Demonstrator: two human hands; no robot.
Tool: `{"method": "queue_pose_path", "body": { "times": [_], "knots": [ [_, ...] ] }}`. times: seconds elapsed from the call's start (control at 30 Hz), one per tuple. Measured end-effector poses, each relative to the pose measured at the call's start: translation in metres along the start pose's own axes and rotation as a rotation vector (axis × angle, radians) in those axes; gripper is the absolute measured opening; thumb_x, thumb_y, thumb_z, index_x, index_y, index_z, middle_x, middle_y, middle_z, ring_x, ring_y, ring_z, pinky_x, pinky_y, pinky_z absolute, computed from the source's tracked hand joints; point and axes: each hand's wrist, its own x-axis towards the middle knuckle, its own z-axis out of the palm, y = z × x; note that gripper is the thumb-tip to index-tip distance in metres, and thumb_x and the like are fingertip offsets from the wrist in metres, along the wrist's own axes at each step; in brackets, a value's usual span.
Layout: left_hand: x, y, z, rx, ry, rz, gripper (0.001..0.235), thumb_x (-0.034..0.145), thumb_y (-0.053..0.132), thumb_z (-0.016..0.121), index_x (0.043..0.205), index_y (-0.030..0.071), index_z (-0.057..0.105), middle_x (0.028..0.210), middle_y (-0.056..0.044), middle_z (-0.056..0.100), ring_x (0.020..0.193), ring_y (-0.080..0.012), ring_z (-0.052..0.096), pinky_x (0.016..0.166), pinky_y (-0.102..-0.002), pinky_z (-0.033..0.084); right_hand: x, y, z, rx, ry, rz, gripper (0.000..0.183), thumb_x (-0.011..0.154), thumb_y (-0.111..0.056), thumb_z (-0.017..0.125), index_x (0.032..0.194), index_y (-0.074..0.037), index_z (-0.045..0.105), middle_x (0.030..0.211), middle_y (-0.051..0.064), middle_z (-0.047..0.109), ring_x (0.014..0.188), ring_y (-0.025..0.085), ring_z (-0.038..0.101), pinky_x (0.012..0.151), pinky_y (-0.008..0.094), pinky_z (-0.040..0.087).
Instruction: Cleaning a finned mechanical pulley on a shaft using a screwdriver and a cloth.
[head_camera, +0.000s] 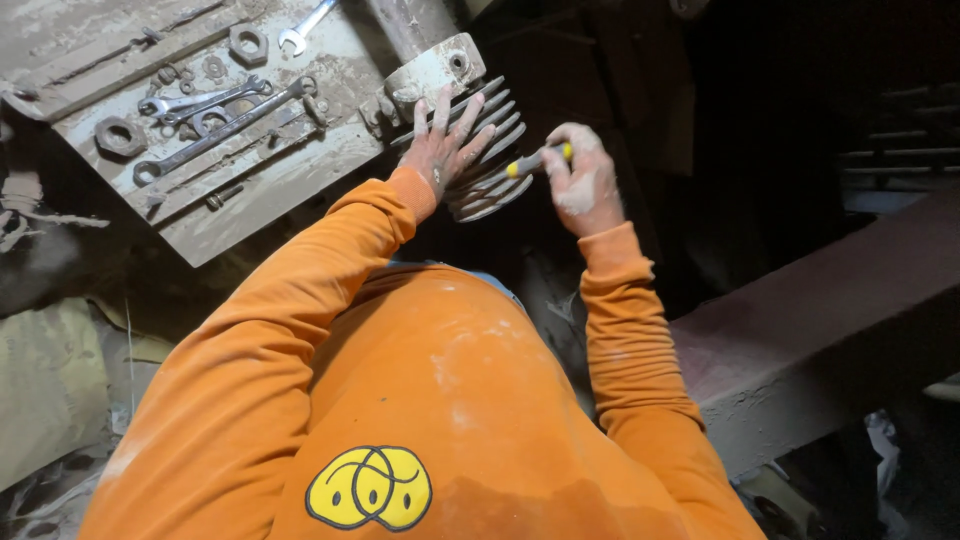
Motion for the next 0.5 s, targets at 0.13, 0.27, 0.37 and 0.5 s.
{"method": "queue_pose_path", "body": {
  "times": [0.13, 0.27, 0.37, 0.5],
  "knots": [
    [0.004, -0.002, -0.003, 0.067, -0.021, -0.007, 0.105, 0.085, 0.001, 0.062, 0.17, 0.028, 0.007, 0.171, -0.02, -0.009, 0.148, -0.0568, 0.004, 0.112, -0.07, 0.021, 0.019, -0.006, -0.014, -0.091, 0.048, 0.003, 0.015, 0.101, -0.008, 0.069, 0.114, -0.001, 0.063, 0.103, 0.017, 0.067, 0.093, 0.032, 0.067, 0.086, 0.038, 0.054],
    [0.006, 0.0, -0.005, -0.096, -0.13, 0.011, 0.105, 0.086, 0.001, 0.063, 0.169, 0.028, 0.004, 0.171, -0.017, -0.013, 0.15, -0.0557, 0.002, 0.114, -0.072, 0.02, 0.012, 0.005, 0.019, -0.066, -0.049, 0.039, 0.015, 0.1, -0.01, 0.068, 0.111, -0.002, 0.062, 0.101, 0.018, 0.066, 0.089, 0.032, 0.067, 0.083, 0.038, 0.054],
    [0.008, -0.001, 0.005, -0.167, -0.046, -0.017, 0.1, 0.089, 0.006, 0.064, 0.167, 0.029, 0.005, 0.171, -0.015, -0.013, 0.151, -0.0547, 0.002, 0.115, -0.074, 0.021, 0.014, 0.011, 0.031, -0.068, -0.111, -0.032, 0.017, 0.097, -0.012, 0.07, 0.109, -0.002, 0.063, 0.1, 0.019, 0.066, 0.087, 0.033, 0.066, 0.081, 0.04, 0.054],
    [0.006, -0.009, -0.028, -0.181, -0.232, 0.04, 0.11, 0.084, 0.007, 0.068, 0.169, 0.028, 0.002, 0.171, -0.015, -0.016, 0.152, -0.0537, 0.001, 0.115, -0.072, 0.02, 0.021, -0.003, -0.019, -0.011, -0.109, 0.242, 0.016, 0.1, -0.016, 0.067, 0.11, -0.004, 0.064, 0.09, 0.017, 0.066, 0.079, 0.03, 0.066, 0.075, 0.037, 0.054]
  ]
}}
